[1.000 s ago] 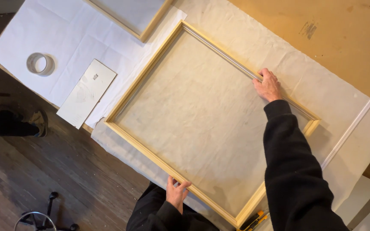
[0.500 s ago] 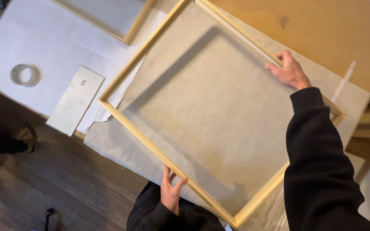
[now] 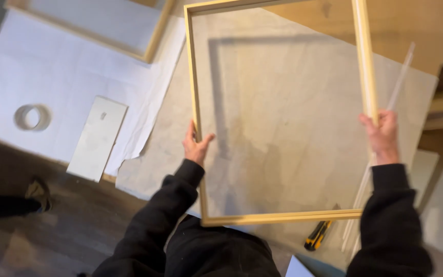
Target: Cutting and fitting thin white plastic strips into the inner edges of a wooden picture frame.
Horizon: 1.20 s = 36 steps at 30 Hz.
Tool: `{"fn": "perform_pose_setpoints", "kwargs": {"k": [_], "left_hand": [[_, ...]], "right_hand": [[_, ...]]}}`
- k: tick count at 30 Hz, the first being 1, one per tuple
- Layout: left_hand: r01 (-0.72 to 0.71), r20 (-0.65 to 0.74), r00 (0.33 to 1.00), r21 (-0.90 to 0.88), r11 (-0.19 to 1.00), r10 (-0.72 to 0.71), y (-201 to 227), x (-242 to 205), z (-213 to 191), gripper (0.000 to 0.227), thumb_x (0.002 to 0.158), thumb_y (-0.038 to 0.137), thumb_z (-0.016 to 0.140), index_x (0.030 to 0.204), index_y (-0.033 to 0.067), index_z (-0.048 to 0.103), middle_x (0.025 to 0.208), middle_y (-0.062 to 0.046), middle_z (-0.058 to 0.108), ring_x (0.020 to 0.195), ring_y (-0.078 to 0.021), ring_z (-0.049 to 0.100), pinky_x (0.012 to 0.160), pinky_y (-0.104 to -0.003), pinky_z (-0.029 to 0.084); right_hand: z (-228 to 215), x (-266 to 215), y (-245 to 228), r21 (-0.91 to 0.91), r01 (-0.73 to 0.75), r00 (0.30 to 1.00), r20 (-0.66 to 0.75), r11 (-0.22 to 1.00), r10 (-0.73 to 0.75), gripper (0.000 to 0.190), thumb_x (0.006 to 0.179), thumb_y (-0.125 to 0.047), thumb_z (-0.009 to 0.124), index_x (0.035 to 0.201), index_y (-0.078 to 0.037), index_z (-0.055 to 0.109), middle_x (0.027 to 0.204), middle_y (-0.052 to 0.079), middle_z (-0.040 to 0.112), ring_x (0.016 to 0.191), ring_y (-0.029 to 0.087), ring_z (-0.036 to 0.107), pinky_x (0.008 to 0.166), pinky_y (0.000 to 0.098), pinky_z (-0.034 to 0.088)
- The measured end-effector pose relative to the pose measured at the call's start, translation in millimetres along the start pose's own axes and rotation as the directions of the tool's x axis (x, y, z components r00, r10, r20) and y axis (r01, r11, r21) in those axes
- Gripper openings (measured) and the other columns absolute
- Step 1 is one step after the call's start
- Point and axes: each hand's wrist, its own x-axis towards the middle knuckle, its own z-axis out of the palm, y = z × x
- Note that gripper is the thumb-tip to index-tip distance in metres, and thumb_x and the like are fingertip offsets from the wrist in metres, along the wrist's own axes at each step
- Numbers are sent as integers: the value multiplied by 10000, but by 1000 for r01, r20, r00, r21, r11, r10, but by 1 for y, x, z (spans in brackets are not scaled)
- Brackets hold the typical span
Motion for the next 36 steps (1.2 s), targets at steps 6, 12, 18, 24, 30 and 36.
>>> {"fn": "perform_pose_setpoints", "kwargs": {"k": [6,12,18,24,30,36], "left_hand": [[-4,155,988,105,995,-13,-70,74,-12,1005,712,320,1017,1605,210,571,1395,-175,689,1113,-371,671,969,-477,575],[-103,245,968,221,970,47,-121,121,-25,920,729,313,980,1571,324,608,1312,-76,736,1070,-275,717,927,-403,610],[-163,316,944,190,968,97,-160,153,-39,903,792,200,968,1605,206,577,1328,-167,706,1073,-325,701,918,-447,611],[-198,326,938,231,953,116,-147,163,-51,871,789,190,945,1586,305,612,1488,-100,600,1097,-360,693,945,-424,613],[-206,348,931,249,946,111,-161,176,-52,893,787,223,954,1602,311,600,1466,-65,581,1044,-298,691,907,-367,601],[-318,396,891,191,929,224,-161,191,-60,805,848,116,920,1591,123,610,1406,-222,611,1038,-424,681,916,-476,559]], "right_hand": [[73,-135,8,130,-349,892,-258,928,372,617,1027,-432,891,1366,-26,572,1115,157,652,978,262,606,857,418,467],[130,-195,16,257,-466,798,-292,847,527,691,1000,-452,890,1410,-28,529,1287,209,641,1187,322,619,1031,488,463],[155,-196,9,259,-511,750,-332,820,572,746,914,-409,912,1442,-24,552,1311,265,645,1250,412,632,1069,513,474],[161,-183,1,209,-578,720,-323,788,614,745,882,-528,911,1433,-154,576,1372,146,662,1302,335,639,1078,457,498],[158,-174,-16,164,-606,709,-332,778,622,765,838,-492,888,1423,-104,586,1332,247,672,1262,451,653,1041,536,517],[170,-177,-13,220,-633,666,-333,742,668,747,847,-458,881,1436,-113,578,1354,245,663,1278,447,653,1047,514,545]]}}
